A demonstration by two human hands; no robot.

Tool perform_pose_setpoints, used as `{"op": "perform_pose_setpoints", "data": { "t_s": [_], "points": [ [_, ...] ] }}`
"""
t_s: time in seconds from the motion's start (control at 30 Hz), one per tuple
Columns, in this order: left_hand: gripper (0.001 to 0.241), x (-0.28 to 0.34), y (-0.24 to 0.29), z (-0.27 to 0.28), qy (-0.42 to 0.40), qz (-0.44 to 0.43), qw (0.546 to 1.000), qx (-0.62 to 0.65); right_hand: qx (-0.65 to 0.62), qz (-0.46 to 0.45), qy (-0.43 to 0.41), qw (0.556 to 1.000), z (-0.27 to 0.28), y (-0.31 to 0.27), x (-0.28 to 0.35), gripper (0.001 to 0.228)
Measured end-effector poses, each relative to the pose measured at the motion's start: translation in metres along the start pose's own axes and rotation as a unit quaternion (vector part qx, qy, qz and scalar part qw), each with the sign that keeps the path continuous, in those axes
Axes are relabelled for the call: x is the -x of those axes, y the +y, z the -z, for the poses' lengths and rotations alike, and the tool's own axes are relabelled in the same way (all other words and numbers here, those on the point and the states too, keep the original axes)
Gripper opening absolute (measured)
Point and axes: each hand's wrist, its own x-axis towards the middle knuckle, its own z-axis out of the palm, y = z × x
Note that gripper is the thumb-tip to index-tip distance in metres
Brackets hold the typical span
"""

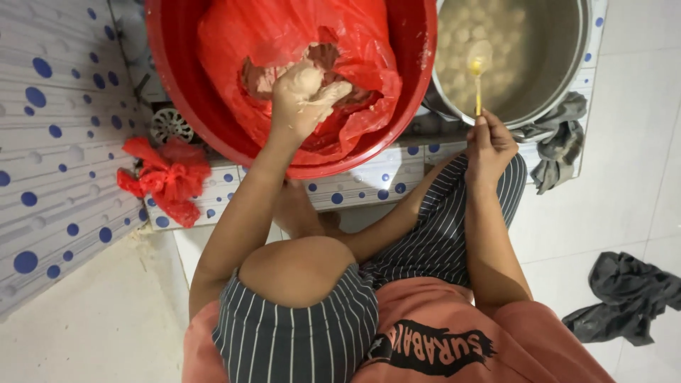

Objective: Scooping meat mixture with a spoon and dropping it into a pot of water to form meatballs.

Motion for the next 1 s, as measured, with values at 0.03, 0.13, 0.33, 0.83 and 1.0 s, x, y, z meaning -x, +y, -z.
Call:
{"op": "perform_pose_setpoints", "data": {
  "t_s": [0.03, 0.13, 0.33, 0.83, 1.0],
  "points": [
    [0.034, -0.004, -0.01, 0.003, 0.003, 0.001, 1.0, -0.001, 0.0, -0.001, -0.003, 1.0, -0.001, 0.002, -0.003, 0.024],
    [0.02, -0.005, 0.005, 0.005, -0.112, 0.123, 0.942, 0.29, -0.036, 0.013, 0.012, 0.999, -0.004, 0.008, -0.009, 0.021],
    [0.014, 0.007, 0.037, -0.001, -0.075, 0.018, 0.997, -0.013, -0.022, 0.016, -0.007, 1.0, -0.007, 0.011, -0.015, 0.022],
    [0.018, 0.002, 0.007, 0.005, -0.14, 0.048, 0.955, 0.257, -0.013, 0.017, -0.02, 1.0, -0.004, 0.013, -0.016, 0.024],
    [0.032, 0.008, 0.032, 0.002, -0.084, -0.036, 0.994, 0.066, -0.023, 0.009, -0.018, 1.0, -0.004, 0.016, -0.018, 0.022]
  ]
}}
